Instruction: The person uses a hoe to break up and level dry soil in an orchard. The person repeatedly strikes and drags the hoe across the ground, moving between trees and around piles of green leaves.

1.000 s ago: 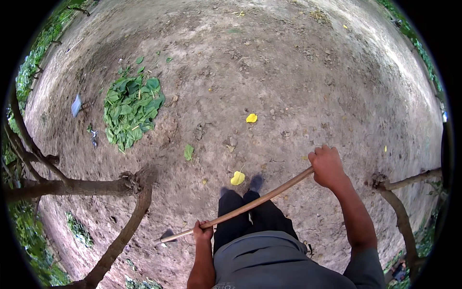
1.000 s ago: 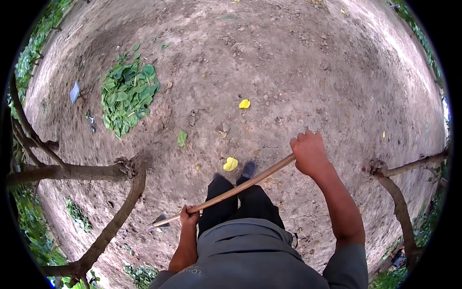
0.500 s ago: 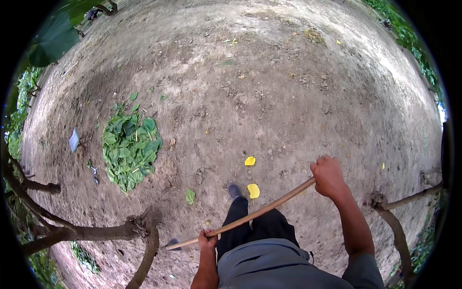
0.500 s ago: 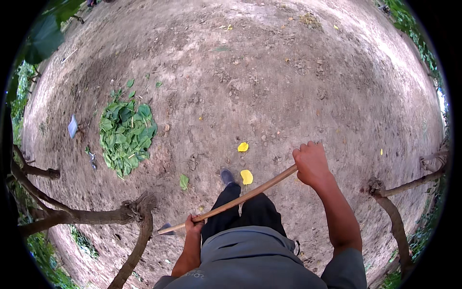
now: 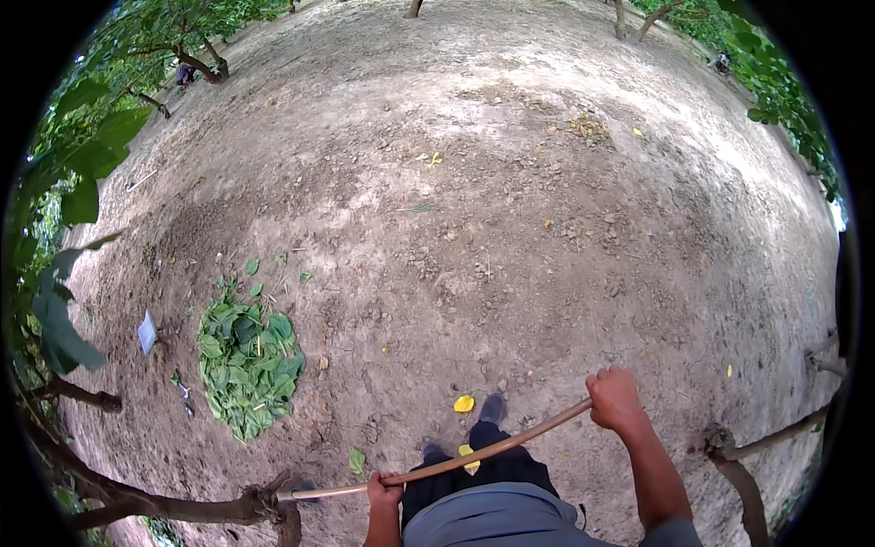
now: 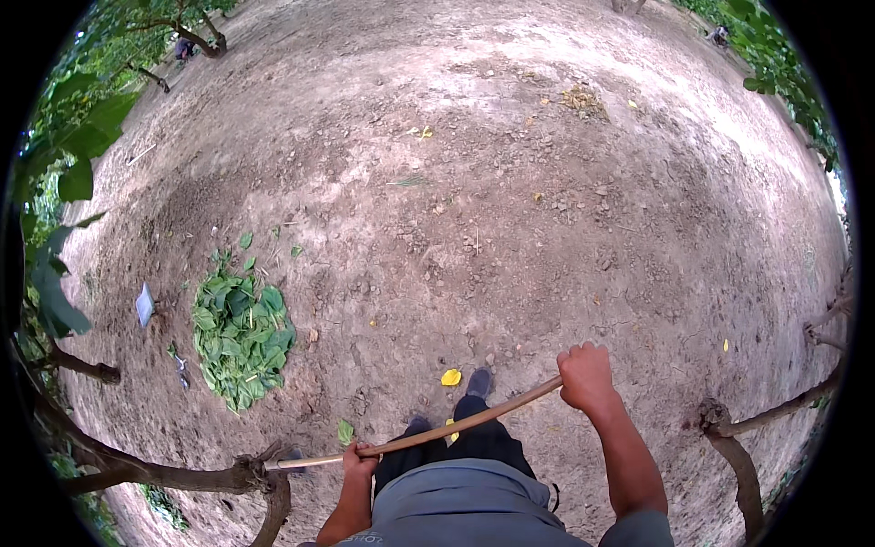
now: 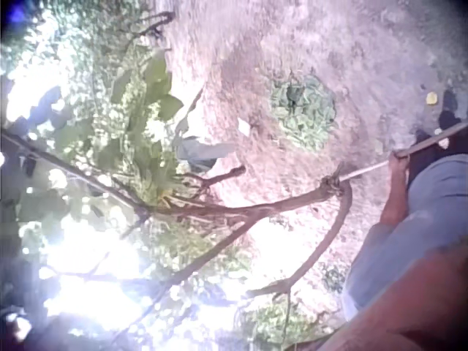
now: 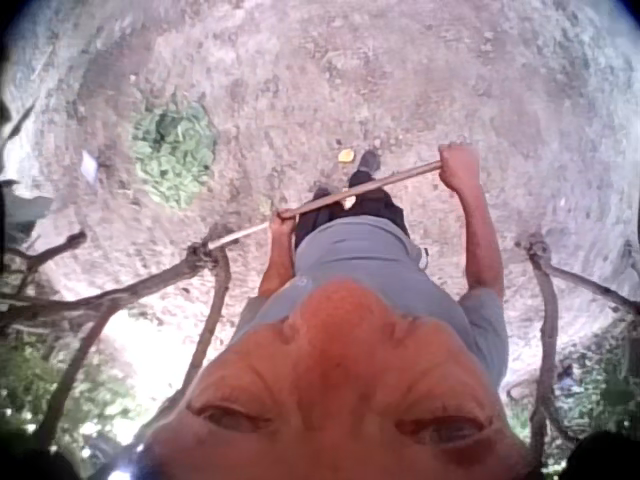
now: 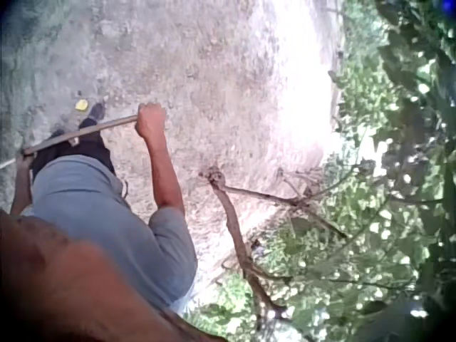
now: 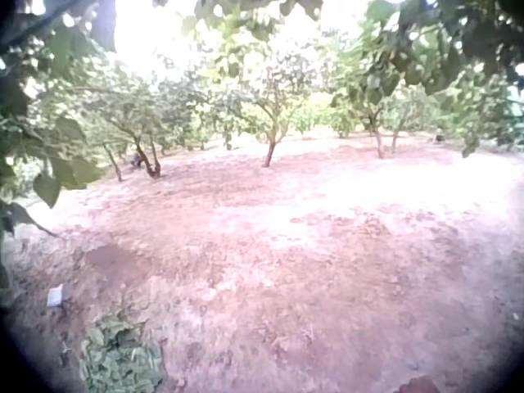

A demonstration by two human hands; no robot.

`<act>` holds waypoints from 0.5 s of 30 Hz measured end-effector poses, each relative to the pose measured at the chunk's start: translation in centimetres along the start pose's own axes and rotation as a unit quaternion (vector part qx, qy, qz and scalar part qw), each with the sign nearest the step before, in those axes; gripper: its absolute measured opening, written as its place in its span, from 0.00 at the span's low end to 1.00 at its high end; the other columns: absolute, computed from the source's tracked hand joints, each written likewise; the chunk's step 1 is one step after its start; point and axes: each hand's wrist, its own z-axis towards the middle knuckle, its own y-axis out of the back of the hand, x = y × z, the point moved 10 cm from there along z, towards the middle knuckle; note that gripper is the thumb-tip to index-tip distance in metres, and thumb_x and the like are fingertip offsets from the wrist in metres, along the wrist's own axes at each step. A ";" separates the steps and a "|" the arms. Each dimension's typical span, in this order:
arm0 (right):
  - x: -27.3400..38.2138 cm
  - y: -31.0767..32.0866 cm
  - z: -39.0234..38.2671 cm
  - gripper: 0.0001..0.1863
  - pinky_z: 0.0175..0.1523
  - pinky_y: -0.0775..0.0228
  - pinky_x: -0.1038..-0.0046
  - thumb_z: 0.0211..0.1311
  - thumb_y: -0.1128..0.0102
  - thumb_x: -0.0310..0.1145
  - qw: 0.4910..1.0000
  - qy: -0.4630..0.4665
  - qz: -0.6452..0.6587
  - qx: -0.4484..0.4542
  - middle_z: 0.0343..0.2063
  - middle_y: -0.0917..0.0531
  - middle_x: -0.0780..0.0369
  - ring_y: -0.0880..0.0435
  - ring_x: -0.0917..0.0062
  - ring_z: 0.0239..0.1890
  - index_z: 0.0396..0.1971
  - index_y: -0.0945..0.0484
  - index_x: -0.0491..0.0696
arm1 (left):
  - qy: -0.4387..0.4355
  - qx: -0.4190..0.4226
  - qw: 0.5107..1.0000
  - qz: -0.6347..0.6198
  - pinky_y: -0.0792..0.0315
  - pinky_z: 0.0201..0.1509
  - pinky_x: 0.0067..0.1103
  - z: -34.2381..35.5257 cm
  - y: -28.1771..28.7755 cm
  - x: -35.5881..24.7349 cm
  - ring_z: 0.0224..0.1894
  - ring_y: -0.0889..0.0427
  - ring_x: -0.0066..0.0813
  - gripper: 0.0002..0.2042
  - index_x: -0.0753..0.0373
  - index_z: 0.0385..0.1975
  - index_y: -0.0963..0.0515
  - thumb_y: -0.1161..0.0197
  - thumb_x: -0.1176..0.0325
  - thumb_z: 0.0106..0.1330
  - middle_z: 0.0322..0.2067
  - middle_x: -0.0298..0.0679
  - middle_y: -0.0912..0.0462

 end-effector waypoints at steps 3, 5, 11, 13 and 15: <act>-2.1 3.5 4.1 0.08 0.35 0.37 0.65 0.36 0.39 0.27 0.999 0.023 0.000 -0.039 0.25 0.22 0.61 0.24 0.67 0.34 0.23 0.23 0.50 | -0.023 0.013 1.000 -0.001 0.30 0.33 0.30 0.8 -4.6 0.5 0.20 0.33 0.29 0.12 0.57 0.21 0.36 0.52 0.62 0.67 0.15 0.33 0.36; -3.4 5.8 6.6 0.08 0.35 0.37 0.65 0.36 0.39 0.27 0.998 0.028 -0.004 -0.055 0.25 0.23 0.62 0.24 0.68 0.33 0.23 0.23 0.50 | -0.022 0.030 0.999 -0.010 0.29 0.35 0.32 1.5 -7.5 1.2 0.21 0.33 0.30 0.12 0.57 0.21 0.36 0.51 0.62 0.67 0.16 0.34 0.35; -5.9 10.4 15.8 0.07 0.35 0.37 0.65 0.36 0.39 0.27 0.996 0.034 -0.004 -0.087 0.24 0.23 0.61 0.24 0.68 0.33 0.21 0.24 0.50 | -0.003 0.023 1.000 -0.019 0.30 0.37 0.33 3.1 -16.7 2.3 0.23 0.34 0.30 0.12 0.57 0.21 0.37 0.53 0.61 0.67 0.17 0.34 0.36; -6.1 11.9 19.7 0.07 0.36 0.37 0.65 0.35 0.39 0.26 0.993 0.040 -0.007 -0.109 0.23 0.23 0.61 0.24 0.67 0.33 0.20 0.24 0.50 | -0.020 -0.005 1.000 -0.016 0.30 0.35 0.30 3.4 -20.6 2.2 0.20 0.35 0.28 0.11 0.57 0.22 0.37 0.53 0.63 0.67 0.16 0.33 0.36; -6.3 12.7 24.1 0.07 0.36 0.36 0.64 0.34 0.39 0.27 0.993 0.042 -0.011 -0.106 0.23 0.23 0.61 0.24 0.66 0.33 0.20 0.24 0.49 | -0.008 -0.009 1.000 -0.006 0.29 0.35 0.31 3.6 -25.5 2.1 0.21 0.35 0.29 0.11 0.57 0.22 0.37 0.53 0.62 0.67 0.17 0.33 0.37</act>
